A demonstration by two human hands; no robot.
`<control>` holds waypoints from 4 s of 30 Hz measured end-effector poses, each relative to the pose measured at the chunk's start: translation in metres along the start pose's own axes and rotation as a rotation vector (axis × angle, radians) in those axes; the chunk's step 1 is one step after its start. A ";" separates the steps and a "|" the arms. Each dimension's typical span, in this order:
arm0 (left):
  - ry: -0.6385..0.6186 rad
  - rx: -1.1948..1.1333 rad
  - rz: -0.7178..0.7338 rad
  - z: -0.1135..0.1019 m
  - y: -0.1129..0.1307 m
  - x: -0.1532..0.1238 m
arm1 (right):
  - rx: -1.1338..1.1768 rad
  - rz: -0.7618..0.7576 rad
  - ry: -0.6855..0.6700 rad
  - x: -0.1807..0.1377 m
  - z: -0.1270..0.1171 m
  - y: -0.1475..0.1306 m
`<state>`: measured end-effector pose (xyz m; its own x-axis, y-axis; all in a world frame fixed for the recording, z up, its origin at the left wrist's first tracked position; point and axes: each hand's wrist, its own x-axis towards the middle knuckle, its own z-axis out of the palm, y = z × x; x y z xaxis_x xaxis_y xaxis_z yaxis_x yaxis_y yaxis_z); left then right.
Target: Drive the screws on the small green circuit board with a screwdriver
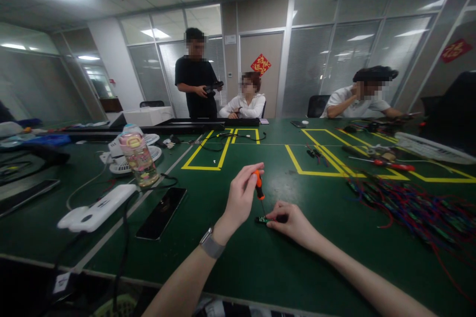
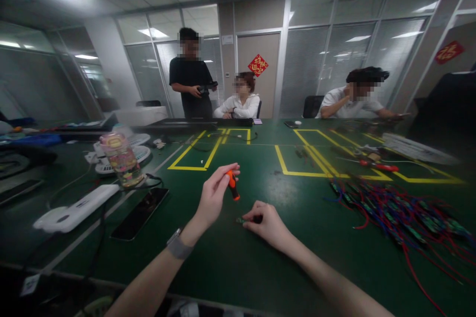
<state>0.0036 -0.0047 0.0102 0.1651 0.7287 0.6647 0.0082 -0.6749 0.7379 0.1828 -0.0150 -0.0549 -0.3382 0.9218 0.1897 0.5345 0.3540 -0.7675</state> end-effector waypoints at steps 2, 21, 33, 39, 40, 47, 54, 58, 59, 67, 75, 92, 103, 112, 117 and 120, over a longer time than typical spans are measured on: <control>-0.022 -0.041 -0.005 0.001 0.001 0.000 | 0.004 0.008 0.006 0.000 0.000 -0.001; -0.033 0.009 0.006 0.004 0.005 -0.002 | -0.001 -0.021 0.027 0.000 -0.001 0.000; 0.101 0.251 0.134 -0.001 0.007 0.000 | -0.008 -0.015 0.027 -0.001 -0.001 -0.001; -0.023 -0.064 -0.037 0.000 0.004 0.001 | -0.007 -0.010 0.027 -0.001 -0.001 -0.001; -0.016 -0.083 -0.061 0.000 0.004 0.001 | -0.006 -0.009 0.028 -0.001 -0.001 -0.001; 0.119 0.141 0.033 -0.004 0.005 0.004 | -0.005 -0.006 0.040 -0.001 0.000 -0.001; 0.006 0.111 0.047 -0.004 0.004 0.000 | -0.008 -0.011 0.027 -0.001 -0.001 -0.002; -0.047 0.075 0.032 0.000 0.003 -0.003 | -0.011 -0.016 0.034 0.000 -0.001 -0.001; -0.047 0.089 0.036 0.001 0.003 -0.002 | -0.008 -0.016 0.037 0.000 0.000 0.000; 0.066 0.199 0.069 -0.001 0.004 0.002 | 0.012 -0.006 0.030 -0.001 0.000 0.000; -0.070 0.018 0.022 0.000 0.005 0.000 | 0.026 -0.005 0.026 -0.001 -0.001 -0.001; -0.031 0.097 0.075 -0.004 0.010 0.000 | 0.018 0.005 0.030 -0.001 0.000 -0.002; -0.079 0.037 0.037 -0.001 0.013 0.001 | 0.014 0.003 0.041 0.000 0.001 0.000; -0.054 0.059 0.027 0.000 0.016 0.003 | 0.012 0.012 0.031 -0.001 -0.001 -0.002; -0.063 -0.005 -0.047 -0.003 0.009 0.004 | 0.025 0.005 0.024 -0.001 -0.001 -0.001; -0.172 -0.085 -0.082 -0.007 0.010 0.005 | 0.027 0.002 0.023 -0.001 0.000 0.000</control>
<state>-0.0025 -0.0068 0.0213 0.3335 0.7452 0.5774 -0.0538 -0.5965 0.8008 0.1833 -0.0154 -0.0549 -0.3187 0.9261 0.2021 0.5141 0.3480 -0.7840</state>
